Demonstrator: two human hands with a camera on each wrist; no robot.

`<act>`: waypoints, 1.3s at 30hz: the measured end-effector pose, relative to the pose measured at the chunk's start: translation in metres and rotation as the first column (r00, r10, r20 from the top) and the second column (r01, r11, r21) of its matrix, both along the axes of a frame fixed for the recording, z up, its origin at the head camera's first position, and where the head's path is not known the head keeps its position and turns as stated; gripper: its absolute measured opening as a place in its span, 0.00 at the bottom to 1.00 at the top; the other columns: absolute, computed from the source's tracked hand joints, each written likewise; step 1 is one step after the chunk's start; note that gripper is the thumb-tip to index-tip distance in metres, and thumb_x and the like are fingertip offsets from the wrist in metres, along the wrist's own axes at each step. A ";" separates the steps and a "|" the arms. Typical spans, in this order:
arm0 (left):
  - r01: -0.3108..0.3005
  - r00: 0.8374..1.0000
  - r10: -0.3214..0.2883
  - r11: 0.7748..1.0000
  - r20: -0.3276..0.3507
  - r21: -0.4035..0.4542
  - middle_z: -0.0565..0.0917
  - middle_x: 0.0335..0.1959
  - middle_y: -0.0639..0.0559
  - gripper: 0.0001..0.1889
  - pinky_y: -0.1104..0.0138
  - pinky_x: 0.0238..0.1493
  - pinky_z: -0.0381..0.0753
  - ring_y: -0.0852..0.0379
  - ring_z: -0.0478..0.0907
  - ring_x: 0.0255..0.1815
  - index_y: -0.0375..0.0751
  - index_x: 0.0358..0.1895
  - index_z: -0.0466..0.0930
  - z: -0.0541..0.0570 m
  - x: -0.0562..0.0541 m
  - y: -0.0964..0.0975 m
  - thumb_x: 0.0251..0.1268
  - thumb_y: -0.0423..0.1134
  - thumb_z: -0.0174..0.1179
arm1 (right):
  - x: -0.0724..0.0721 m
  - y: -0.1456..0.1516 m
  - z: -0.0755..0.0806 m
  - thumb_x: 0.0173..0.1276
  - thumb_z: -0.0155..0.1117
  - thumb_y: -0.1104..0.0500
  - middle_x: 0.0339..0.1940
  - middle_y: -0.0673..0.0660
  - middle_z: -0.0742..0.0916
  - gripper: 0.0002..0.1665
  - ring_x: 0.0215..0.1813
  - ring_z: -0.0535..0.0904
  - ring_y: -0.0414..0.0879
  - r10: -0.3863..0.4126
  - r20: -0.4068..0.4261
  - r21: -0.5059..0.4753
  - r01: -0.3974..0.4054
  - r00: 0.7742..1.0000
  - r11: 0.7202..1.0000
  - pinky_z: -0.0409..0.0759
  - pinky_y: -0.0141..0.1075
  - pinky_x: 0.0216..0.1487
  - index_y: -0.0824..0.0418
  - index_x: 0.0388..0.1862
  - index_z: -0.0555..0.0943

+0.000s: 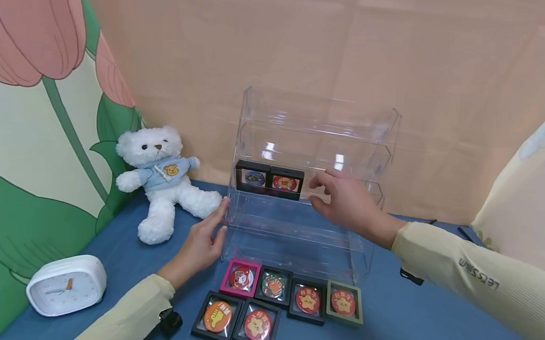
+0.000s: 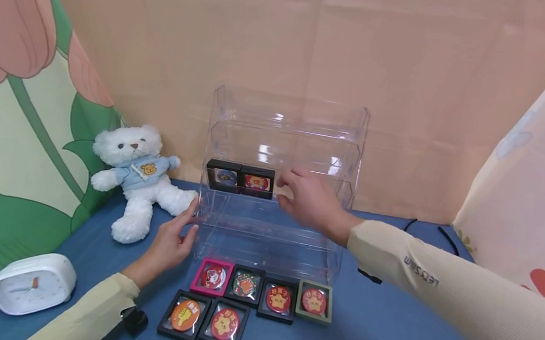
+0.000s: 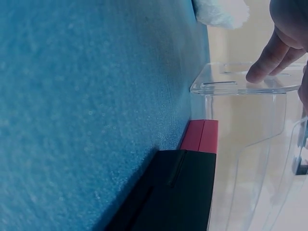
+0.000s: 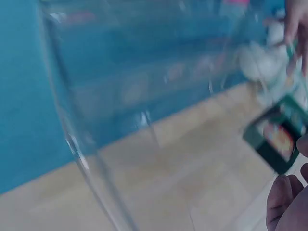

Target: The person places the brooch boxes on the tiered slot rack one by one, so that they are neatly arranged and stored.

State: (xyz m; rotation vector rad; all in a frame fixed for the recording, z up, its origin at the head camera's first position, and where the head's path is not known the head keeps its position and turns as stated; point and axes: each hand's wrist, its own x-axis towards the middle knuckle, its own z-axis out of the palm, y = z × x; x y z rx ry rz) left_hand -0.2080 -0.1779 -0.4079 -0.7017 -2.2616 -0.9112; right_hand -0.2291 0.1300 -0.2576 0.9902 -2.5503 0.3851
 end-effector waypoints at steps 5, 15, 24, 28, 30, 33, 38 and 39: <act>-0.013 1.000 0.013 1.000 0.015 0.001 0.64 0.69 0.41 0.36 0.74 0.15 0.67 0.47 0.77 0.51 0.38 0.73 0.55 0.000 0.001 0.001 0.62 0.24 0.57 | 0.032 0.020 -0.025 0.55 0.73 0.58 0.35 0.48 0.81 0.12 0.34 0.77 0.41 0.060 -0.009 0.051 -0.059 0.998 0.997 0.79 0.34 0.32 0.55 0.37 0.80; -0.022 1.000 0.022 1.000 0.004 -0.011 0.65 0.68 0.40 0.36 0.74 0.15 0.66 0.46 0.76 0.53 0.35 0.73 0.55 0.001 0.000 0.000 0.61 0.23 0.58 | 0.069 0.044 -0.059 0.56 0.72 0.57 0.33 0.41 0.78 0.09 0.33 0.74 0.36 0.089 0.146 0.070 -0.100 0.985 0.993 0.78 0.31 0.32 0.50 0.33 0.80; -0.021 1.000 0.021 1.000 0.017 -0.014 0.65 0.68 0.40 0.37 0.74 0.14 0.65 0.50 0.79 0.43 0.39 0.73 0.55 -0.001 0.001 -0.001 0.61 0.24 0.58 | 0.082 0.065 -0.085 0.58 0.71 0.57 0.31 0.40 0.77 0.08 0.32 0.75 0.34 0.063 0.307 0.029 -0.076 0.950 0.997 0.78 0.31 0.31 0.48 0.31 0.79; -0.010 1.000 0.010 1.000 0.012 -0.004 0.65 0.67 0.40 0.37 0.75 0.14 0.65 0.48 0.79 0.47 0.38 0.73 0.55 -0.002 0.000 0.000 0.61 0.24 0.57 | 0.081 0.077 -0.095 0.58 0.71 0.57 0.27 0.37 0.75 0.09 0.28 0.73 0.33 0.044 0.367 0.033 -0.061 0.929 0.998 0.76 0.30 0.28 0.46 0.29 0.77; -0.007 1.000 0.007 1.000 0.004 -0.001 0.66 0.67 0.39 0.37 0.75 0.14 0.65 0.48 0.79 0.45 0.38 0.73 0.55 -0.003 0.000 -0.001 0.61 0.24 0.57 | 0.080 0.084 -0.101 0.59 0.70 0.56 0.26 0.36 0.74 0.09 0.27 0.72 0.32 0.029 0.395 0.039 -0.049 0.918 0.998 0.74 0.29 0.26 0.46 0.28 0.77; -0.008 1.000 0.008 1.000 -0.007 0.000 0.67 0.66 0.38 0.36 0.75 0.14 0.65 0.47 0.79 0.46 0.37 0.73 0.56 -0.003 0.000 -0.001 0.60 0.23 0.58 | 0.078 0.095 -0.110 0.60 0.70 0.55 0.25 0.36 0.74 0.08 0.25 0.70 0.32 -0.001 0.422 0.047 -0.021 0.907 0.999 0.72 0.29 0.24 0.46 0.28 0.77; -0.010 1.000 0.010 1.000 -0.006 -0.003 0.67 0.67 0.38 0.36 0.74 0.15 0.67 0.44 0.77 0.51 0.36 0.72 0.56 -0.002 0.000 -0.001 0.60 0.23 0.58 | 0.079 0.105 -0.121 0.58 0.71 0.53 0.24 0.38 0.76 0.07 0.25 0.71 0.32 -0.106 0.468 0.060 0.088 0.877 0.994 0.72 0.31 0.24 0.49 0.28 0.79; -0.011 1.000 0.011 1.000 -0.005 -0.005 0.66 0.67 0.38 0.36 0.74 0.15 0.67 0.44 0.78 0.51 0.35 0.72 0.56 -0.002 0.000 -0.001 0.60 0.23 0.58 | 0.080 0.106 -0.123 0.58 0.71 0.51 0.24 0.40 0.77 0.08 0.26 0.71 0.32 -0.143 0.491 0.065 0.127 0.859 0.990 0.73 0.31 0.24 0.50 0.29 0.80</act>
